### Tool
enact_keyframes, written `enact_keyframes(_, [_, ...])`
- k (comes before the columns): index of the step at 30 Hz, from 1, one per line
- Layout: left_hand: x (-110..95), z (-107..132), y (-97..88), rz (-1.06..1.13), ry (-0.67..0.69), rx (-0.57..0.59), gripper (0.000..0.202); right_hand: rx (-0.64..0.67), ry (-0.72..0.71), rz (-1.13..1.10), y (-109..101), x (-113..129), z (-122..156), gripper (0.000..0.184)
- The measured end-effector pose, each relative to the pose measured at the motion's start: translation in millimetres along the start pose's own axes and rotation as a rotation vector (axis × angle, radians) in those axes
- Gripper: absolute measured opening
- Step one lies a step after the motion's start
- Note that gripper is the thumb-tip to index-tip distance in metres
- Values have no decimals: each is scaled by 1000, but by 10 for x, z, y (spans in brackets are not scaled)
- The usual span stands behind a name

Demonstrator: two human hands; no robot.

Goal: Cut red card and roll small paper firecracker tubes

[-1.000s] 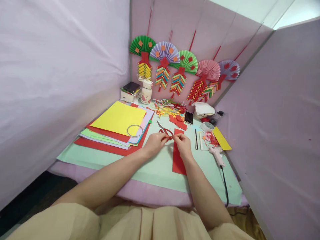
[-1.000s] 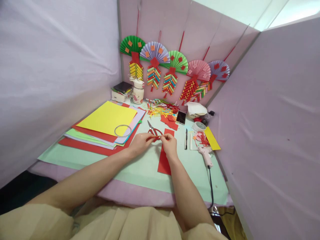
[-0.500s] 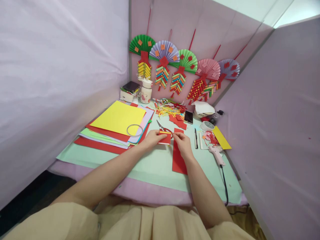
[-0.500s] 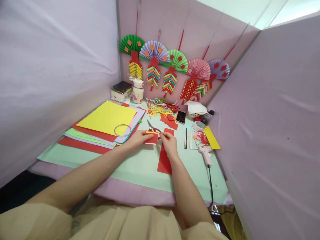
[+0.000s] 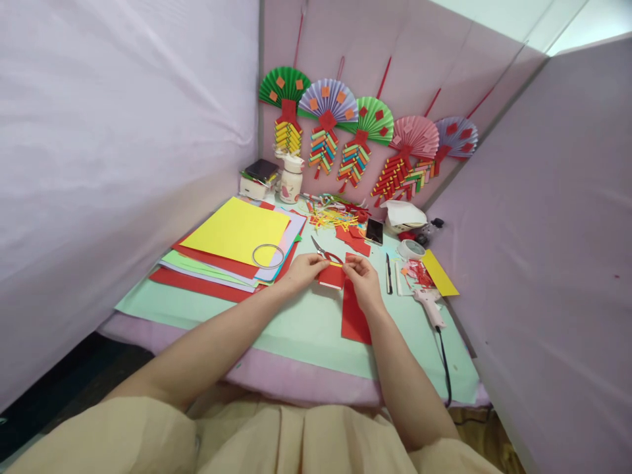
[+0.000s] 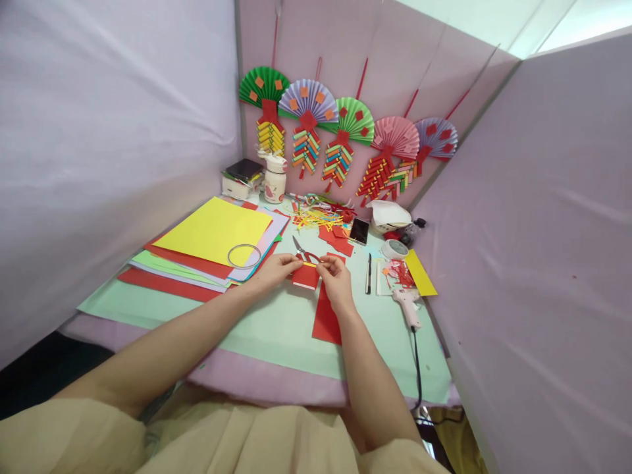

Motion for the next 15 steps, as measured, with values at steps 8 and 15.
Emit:
enact_keyframes(8, [-82, 23, -4, 183, -26, -58, 33, -48, -15, -38, -62, -14, -47, 27])
enact_keyframes(15, [-118, 13, -60, 405, 30, -175, 40, 47, 4, -36, 9, 13, -11, 28])
Point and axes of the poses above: each hand's wrist, its own z-axis away from the middle knuckle, its own y-axis out of the palm, x = y × z, the point moved 1 cm from there along -z, towards the middle knuckle, and after that the axes turned 6 degrees about x, right-handed, at the moved point
